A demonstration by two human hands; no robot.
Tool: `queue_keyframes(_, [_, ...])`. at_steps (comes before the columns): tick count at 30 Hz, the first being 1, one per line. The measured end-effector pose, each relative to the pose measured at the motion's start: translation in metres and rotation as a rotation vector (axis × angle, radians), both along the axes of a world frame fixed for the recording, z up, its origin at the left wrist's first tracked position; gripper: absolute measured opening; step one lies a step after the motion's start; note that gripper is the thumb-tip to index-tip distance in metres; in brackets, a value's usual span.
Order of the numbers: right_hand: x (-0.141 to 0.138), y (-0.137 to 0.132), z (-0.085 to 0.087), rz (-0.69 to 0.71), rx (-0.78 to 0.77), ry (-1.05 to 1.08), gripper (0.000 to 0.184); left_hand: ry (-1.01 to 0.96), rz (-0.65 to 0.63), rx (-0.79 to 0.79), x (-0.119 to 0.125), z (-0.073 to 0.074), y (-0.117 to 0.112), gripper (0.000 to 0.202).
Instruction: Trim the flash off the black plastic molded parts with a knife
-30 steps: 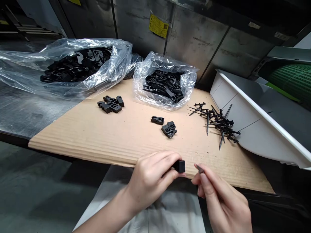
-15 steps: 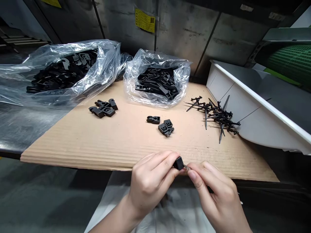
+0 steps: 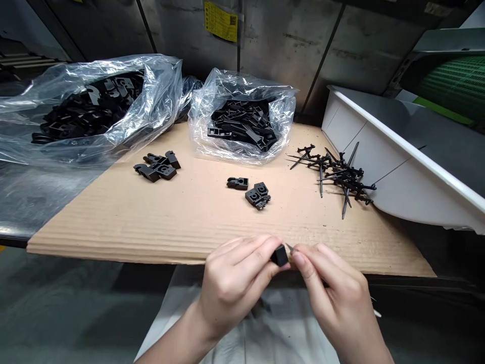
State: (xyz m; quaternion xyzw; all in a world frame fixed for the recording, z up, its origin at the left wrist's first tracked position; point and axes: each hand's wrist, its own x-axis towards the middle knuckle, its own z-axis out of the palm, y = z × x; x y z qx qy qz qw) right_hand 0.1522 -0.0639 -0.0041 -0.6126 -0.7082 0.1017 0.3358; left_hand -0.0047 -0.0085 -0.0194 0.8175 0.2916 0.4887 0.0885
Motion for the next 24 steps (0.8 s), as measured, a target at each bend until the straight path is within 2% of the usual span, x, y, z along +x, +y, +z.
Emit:
queue_keyframes(3, [-0.002, 0.001, 0.001, -0.049, -0.001, 0.069, 0.021, -0.034, -0.037, -0.029, 0.000, -0.001, -0.002, 0.020])
queue_keyframes(7, [-0.001, -0.001, 0.002, -0.025, -0.020, 0.144, 0.019, -0.050, -0.017, -0.040, 0.001, -0.001, -0.003, 0.017])
queue_keyframes(11, [0.000, -0.003, 0.003, -0.018, -0.018, 0.183, 0.018, -0.039, -0.043, -0.103, 0.001, 0.005, -0.003, 0.014])
queue_keyframes(14, [0.003, -0.006, 0.004, -0.004, 0.029, 0.187, 0.018, -0.032, -0.069, -0.259, -0.003, 0.012, -0.001, 0.020])
queue_keyframes(16, [0.006, -0.009, 0.002, -0.007, 0.076, 0.189, 0.017, -0.093, -0.098, -0.400, -0.006, 0.017, 0.000, 0.025])
queue_keyframes(18, [0.009, -0.014, -0.001, -0.021, 0.096, 0.216, 0.016, -0.164, -0.153, -0.552, -0.009, 0.021, 0.001, 0.028])
queue_keyframes(21, [0.008, -0.019, -0.008, -0.059, 0.041, 0.324, 0.014, -0.309, -0.230, -0.731, -0.010, 0.024, 0.000, 0.024])
queue_keyframes(24, [0.000, -0.019, -0.011, -0.100, 0.026, 0.392, 0.014, -0.486, -0.207, -0.821, -0.007, 0.022, -0.001, 0.018])
